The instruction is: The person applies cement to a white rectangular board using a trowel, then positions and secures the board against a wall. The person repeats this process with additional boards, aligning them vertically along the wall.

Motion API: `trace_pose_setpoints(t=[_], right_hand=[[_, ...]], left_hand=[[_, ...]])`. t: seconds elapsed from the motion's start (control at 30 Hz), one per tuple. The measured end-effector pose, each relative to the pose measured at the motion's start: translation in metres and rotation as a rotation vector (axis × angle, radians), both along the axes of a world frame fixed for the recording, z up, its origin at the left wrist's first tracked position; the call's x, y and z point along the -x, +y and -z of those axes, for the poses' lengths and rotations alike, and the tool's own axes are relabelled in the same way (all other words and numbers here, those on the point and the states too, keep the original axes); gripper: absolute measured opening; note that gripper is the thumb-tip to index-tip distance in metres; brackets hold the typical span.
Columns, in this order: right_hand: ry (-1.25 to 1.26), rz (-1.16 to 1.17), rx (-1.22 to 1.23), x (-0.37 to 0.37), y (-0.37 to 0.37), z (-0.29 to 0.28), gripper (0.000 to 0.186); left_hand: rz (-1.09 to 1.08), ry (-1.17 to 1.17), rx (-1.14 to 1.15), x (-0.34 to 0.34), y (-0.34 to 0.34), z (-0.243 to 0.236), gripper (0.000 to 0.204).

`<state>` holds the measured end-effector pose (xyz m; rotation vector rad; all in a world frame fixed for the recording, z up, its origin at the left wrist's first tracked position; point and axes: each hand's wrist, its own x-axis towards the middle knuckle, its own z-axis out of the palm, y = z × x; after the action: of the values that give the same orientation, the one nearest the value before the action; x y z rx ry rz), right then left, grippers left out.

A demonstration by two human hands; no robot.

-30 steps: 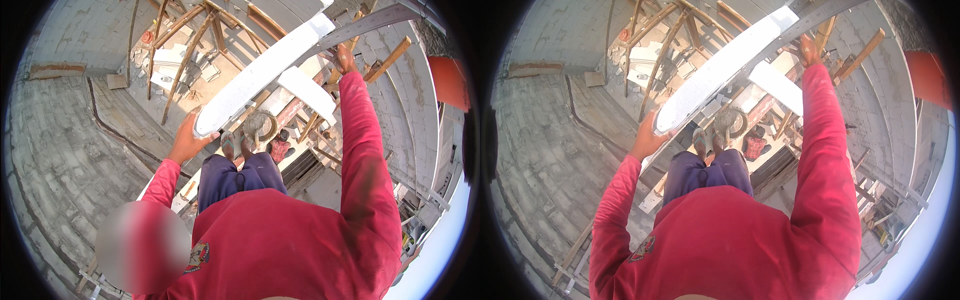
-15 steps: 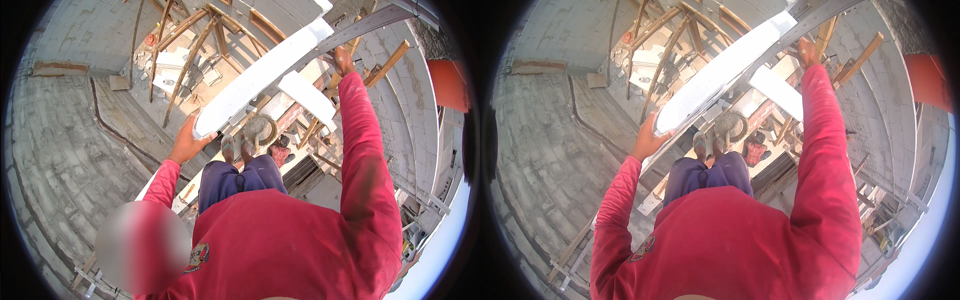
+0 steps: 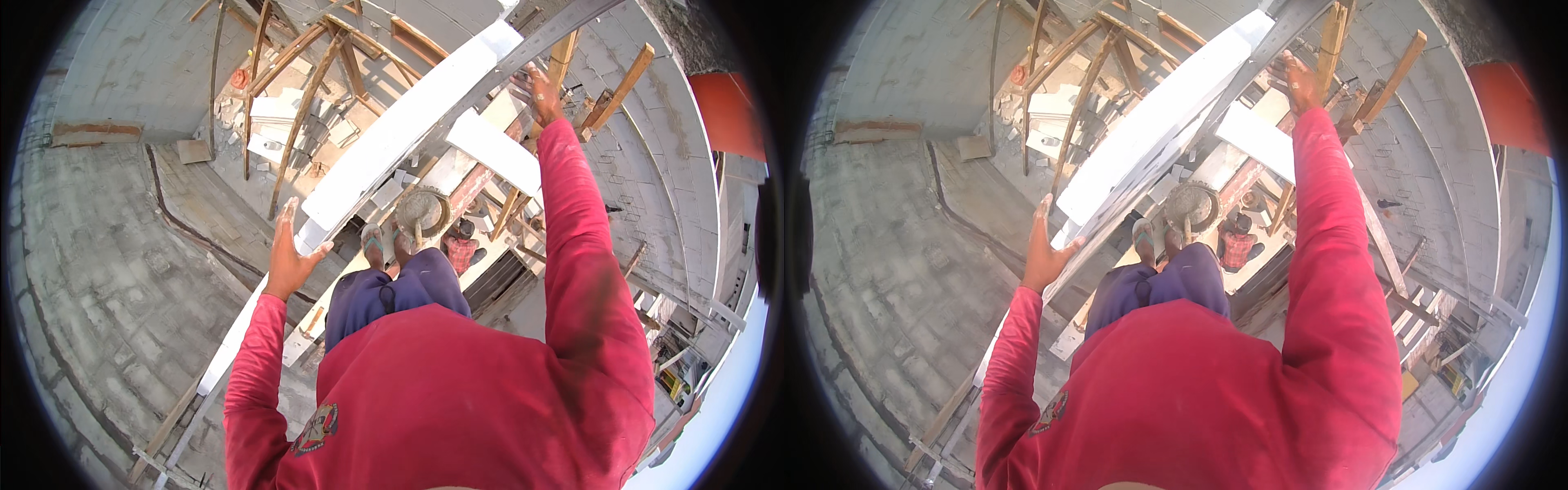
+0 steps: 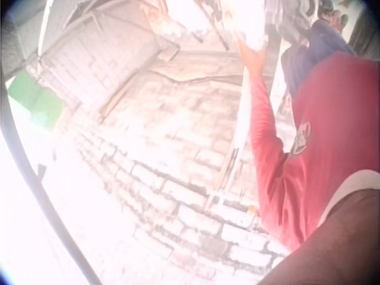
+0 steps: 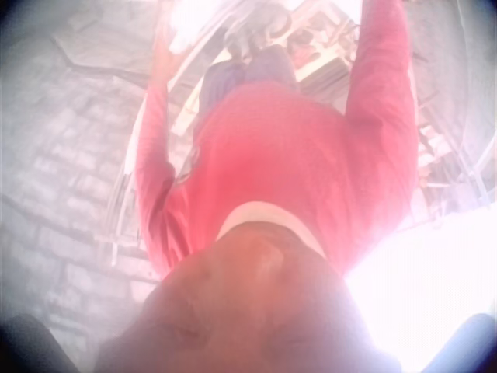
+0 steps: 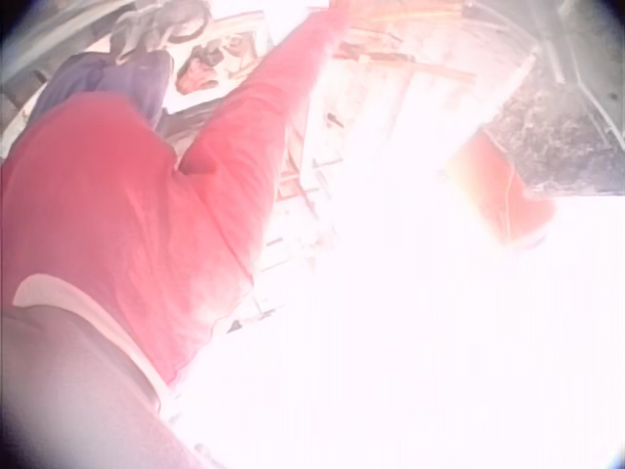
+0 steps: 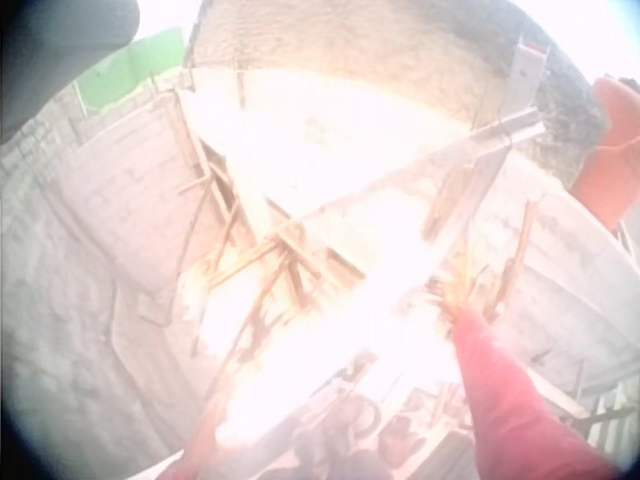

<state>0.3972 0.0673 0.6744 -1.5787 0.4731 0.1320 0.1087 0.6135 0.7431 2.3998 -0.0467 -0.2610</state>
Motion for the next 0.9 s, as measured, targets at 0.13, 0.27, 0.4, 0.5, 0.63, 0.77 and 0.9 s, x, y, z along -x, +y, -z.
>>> trace_pose_setpoints(t=[0.13, 0.27, 0.4, 0.5, 0.63, 0.77, 0.9], right_hand=[[0.025, 0.034, 0.045, 0.037, -0.012, 0.02, 0.059], [0.094, 0.089, 0.026, 0.095, -0.023, 0.058, 0.051], [0.219, 0.166, 0.034, 0.155, -0.014, 0.093, 0.042], [0.202, 0.12, 0.098, 0.191, 0.011, 0.099, 0.039], [0.106, 0.043, 0.134, 0.218, 0.051, 0.085, 0.038], [-0.071, -0.047, 0.374, 0.238, 0.089, 0.068, 0.037], [-0.191, -0.081, 0.194, 0.284, 0.136, 0.066, 0.045]], left_hand=[[-0.008, 0.018, -0.189, 0.056, 0.015, -0.012, 0.075], [-0.053, -0.017, -0.25, 0.108, 0.017, -0.033, 0.051], [-0.205, -0.108, -0.202, 0.138, 0.013, -0.039, 0.048], [-0.253, -0.096, -0.132, 0.143, 0.018, -0.033, 0.048], [-0.201, -0.128, -0.099, 0.127, 0.034, -0.021, 0.047], [-0.1, -0.173, -0.122, 0.127, 0.063, -0.016, 0.047], [-0.254, -0.334, -0.095, 0.189, 0.11, -0.009, 0.041]])
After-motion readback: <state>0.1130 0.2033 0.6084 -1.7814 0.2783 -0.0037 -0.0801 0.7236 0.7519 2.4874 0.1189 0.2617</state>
